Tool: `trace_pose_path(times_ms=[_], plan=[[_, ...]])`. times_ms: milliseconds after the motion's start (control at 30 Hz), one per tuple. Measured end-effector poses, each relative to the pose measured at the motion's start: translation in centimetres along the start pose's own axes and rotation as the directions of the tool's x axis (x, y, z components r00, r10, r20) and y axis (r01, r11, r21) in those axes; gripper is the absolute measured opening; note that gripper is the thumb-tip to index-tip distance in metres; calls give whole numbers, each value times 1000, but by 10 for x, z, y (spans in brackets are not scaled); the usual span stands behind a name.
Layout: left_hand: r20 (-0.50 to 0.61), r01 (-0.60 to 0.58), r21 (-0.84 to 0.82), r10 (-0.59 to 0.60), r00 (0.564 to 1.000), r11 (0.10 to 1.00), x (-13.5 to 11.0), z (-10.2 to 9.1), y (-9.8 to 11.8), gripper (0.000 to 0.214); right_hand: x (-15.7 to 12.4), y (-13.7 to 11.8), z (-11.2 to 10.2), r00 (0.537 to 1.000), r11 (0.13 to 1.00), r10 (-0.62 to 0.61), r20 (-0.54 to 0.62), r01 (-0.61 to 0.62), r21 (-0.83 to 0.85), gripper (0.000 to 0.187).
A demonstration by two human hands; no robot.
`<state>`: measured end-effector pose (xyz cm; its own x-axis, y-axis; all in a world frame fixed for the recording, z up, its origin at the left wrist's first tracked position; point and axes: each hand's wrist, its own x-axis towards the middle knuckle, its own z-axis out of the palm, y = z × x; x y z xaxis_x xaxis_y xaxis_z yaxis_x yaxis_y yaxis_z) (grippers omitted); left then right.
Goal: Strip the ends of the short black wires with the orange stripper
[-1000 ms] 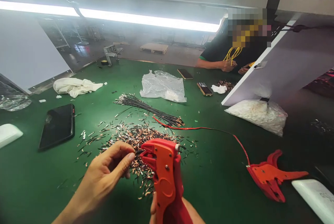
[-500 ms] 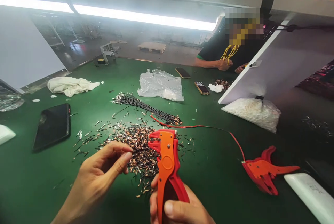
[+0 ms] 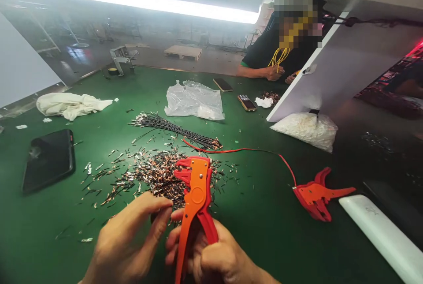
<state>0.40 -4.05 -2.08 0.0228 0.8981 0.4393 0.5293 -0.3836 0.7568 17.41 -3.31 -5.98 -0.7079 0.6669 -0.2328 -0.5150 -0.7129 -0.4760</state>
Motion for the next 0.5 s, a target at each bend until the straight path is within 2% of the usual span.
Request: trace_pose_path(times_ms=[100,167,233,300,367,433,500], plan=[[75,-17,-93,24,997,995,-8,11,3,20,2,-3,6,992,995,-101,-73,98,-34,60],[159,78,-150,-54,986,986,-12,16,4,19,0,-7,8,982,990,-134,-136,129,-49,64],[298,238,-215,-168,940,947,-13,17,4,17,-3,-11,8,975,990,-126,-182,112,-84,71],[487,409,-309,-227,843,858,-10,15,1,11,-6,-15,6,979,987,-122,-160,103,-122,76],[653,560,-384,-213,727,734,-7,12,-2,15,-8,-16,4,987,983,-119,-105,102,-152,73],[747,671,-390,-209,631,631,-3,10,-4,28,-9,-16,3,991,978,-110,-75,95,-183,66],[800,736,-357,-219,559,575,-1,9,-6,37,-9,-16,3,994,980,-68,-81,51,-195,60]])
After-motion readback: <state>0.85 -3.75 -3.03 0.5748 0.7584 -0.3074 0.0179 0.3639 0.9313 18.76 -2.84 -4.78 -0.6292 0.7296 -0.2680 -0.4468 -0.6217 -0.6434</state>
